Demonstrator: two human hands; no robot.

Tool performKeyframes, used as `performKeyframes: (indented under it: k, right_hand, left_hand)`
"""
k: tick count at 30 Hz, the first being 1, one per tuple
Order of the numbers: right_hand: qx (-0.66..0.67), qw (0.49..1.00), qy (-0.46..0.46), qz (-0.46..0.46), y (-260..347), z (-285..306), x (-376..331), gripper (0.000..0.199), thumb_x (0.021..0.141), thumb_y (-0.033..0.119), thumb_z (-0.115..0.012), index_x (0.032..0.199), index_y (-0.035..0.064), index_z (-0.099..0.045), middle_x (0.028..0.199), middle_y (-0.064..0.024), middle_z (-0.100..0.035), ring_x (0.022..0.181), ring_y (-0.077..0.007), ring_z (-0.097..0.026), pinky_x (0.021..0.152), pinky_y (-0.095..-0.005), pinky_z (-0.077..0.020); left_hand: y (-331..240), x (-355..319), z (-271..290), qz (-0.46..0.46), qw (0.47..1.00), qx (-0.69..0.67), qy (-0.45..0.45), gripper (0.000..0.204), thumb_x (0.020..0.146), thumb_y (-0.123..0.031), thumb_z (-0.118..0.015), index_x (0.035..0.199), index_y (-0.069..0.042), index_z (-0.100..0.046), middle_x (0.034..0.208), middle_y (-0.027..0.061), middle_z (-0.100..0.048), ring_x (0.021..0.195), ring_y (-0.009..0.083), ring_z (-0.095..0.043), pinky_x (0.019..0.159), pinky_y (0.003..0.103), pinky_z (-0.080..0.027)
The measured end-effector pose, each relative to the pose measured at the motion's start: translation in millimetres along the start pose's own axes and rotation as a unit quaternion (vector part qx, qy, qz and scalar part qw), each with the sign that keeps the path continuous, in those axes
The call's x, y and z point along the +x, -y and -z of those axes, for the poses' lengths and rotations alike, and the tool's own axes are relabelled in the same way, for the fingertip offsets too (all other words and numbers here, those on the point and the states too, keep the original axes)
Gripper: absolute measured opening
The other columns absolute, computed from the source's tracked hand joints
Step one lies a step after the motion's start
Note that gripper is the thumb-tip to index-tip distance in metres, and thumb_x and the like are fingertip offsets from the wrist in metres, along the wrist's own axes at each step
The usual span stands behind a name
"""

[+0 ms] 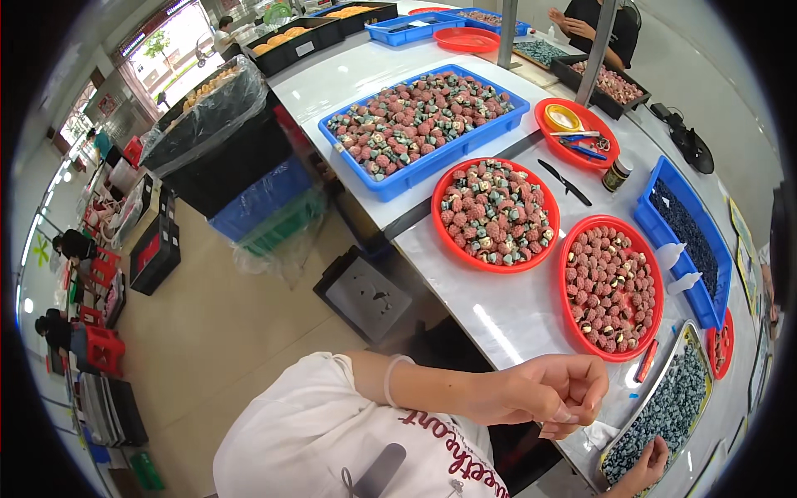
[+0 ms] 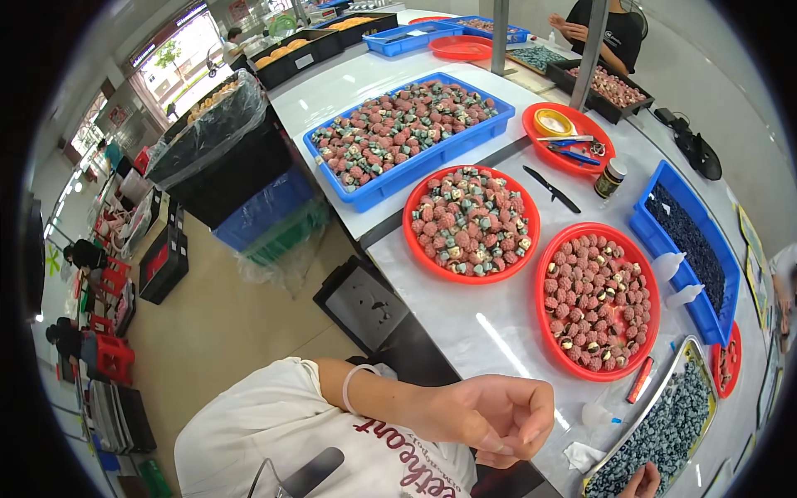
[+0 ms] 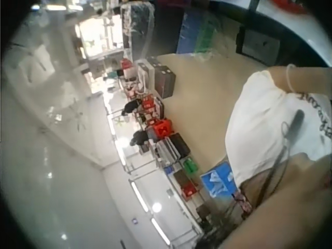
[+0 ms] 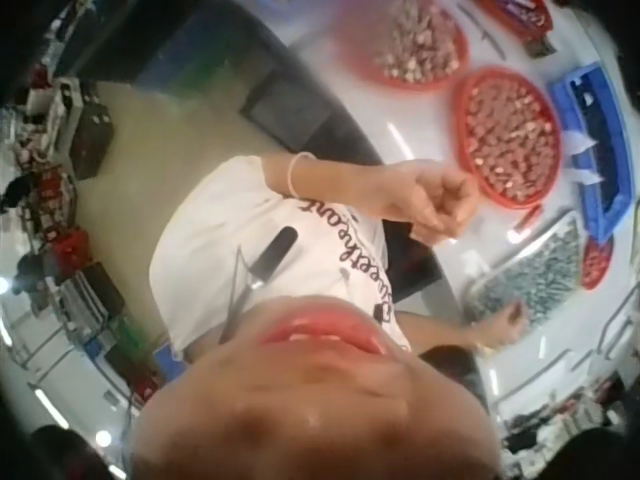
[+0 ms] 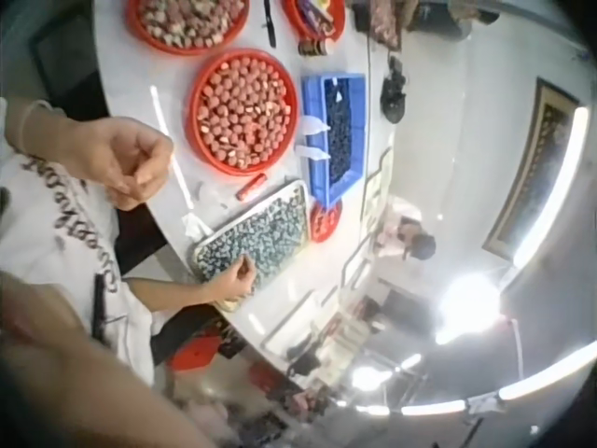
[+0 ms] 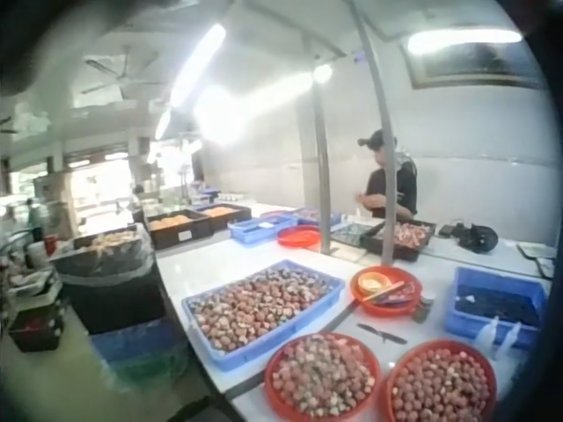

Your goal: Manually assembling small figurines by applying glue and attaching components.

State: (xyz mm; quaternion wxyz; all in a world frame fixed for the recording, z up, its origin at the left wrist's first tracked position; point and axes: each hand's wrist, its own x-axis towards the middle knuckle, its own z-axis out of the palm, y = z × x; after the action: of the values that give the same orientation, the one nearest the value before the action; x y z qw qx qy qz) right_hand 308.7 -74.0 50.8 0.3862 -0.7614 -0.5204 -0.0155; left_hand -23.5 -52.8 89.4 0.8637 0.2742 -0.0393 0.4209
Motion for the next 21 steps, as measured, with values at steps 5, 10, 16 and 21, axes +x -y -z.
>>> performKeyframes:
  k: [5, 10, 16, 21]
  right_hand:
    - [-0.011, 1.0, 0.0, 0.014, 3.5, 0.5, -2.3, 0.018, 0.081, 0.01, -0.066, 0.091, -0.0043, -0.067, 0.087, -0.0177, -0.066, 0.079, -0.0271, -0.062, 0.073, -0.0342, -0.0499]
    - [-0.006, 1.0, 0.002, -0.002, -7.3, -2.1, -0.6, 0.017, 0.081, 0.01, -0.065, 0.091, -0.0034, -0.068, 0.088, -0.0171, -0.066, 0.08, -0.0268, -0.063, 0.074, -0.0337, -0.0501]
    - [-0.017, 1.0, 0.001, 0.001, -13.6, -2.5, -0.6, 0.016, 0.081, 0.011, -0.066, 0.091, -0.001, -0.068, 0.09, -0.0143, -0.067, 0.08, -0.0248, -0.063, 0.074, -0.0331, -0.0501]
    - [0.104, 0.99, 0.074, -0.051, -88.8, -16.1, 9.6, 0.019, 0.091, 0.006, -0.053, 0.106, -0.004, -0.057, 0.098, -0.006, -0.059, 0.09, -0.0133, -0.055, 0.081, -0.0245, -0.0429]
  left_hand:
    - [3.5, 0.2, -1.5, -0.007, 1.0, 0.003, 0.004, 0.027, 0.072, -0.008, -0.057, 0.095, -0.006, -0.043, 0.076, 0.0016, -0.046, 0.059, 0.0086, -0.042, 0.053, 0.022, -0.035]
    - [5.4, 0.0, -1.7, -0.009, 1.0, 0.008, 0.017, 0.025, 0.073, -0.008, -0.057, 0.094, -0.005, -0.044, 0.081, 0.0036, -0.048, 0.059, 0.009, -0.044, 0.053, 0.022, -0.036]
    - [1.0, 3.8, 2.2, 0.033, 0.997, 0.05, 0.058, 0.02, 0.076, -0.001, -0.055, 0.094, -0.003, -0.046, 0.085, 0.0041, -0.045, 0.075, 0.0116, -0.044, 0.063, 0.023, -0.037]
    - [-1.9, 0.1, 12.5, 0.071, 0.992, 0.106, 0.021, 0.016, 0.077, 0.0, -0.054, 0.092, -0.004, -0.048, 0.087, 0.0026, -0.046, 0.08, 0.0126, -0.046, 0.071, 0.026, -0.038]
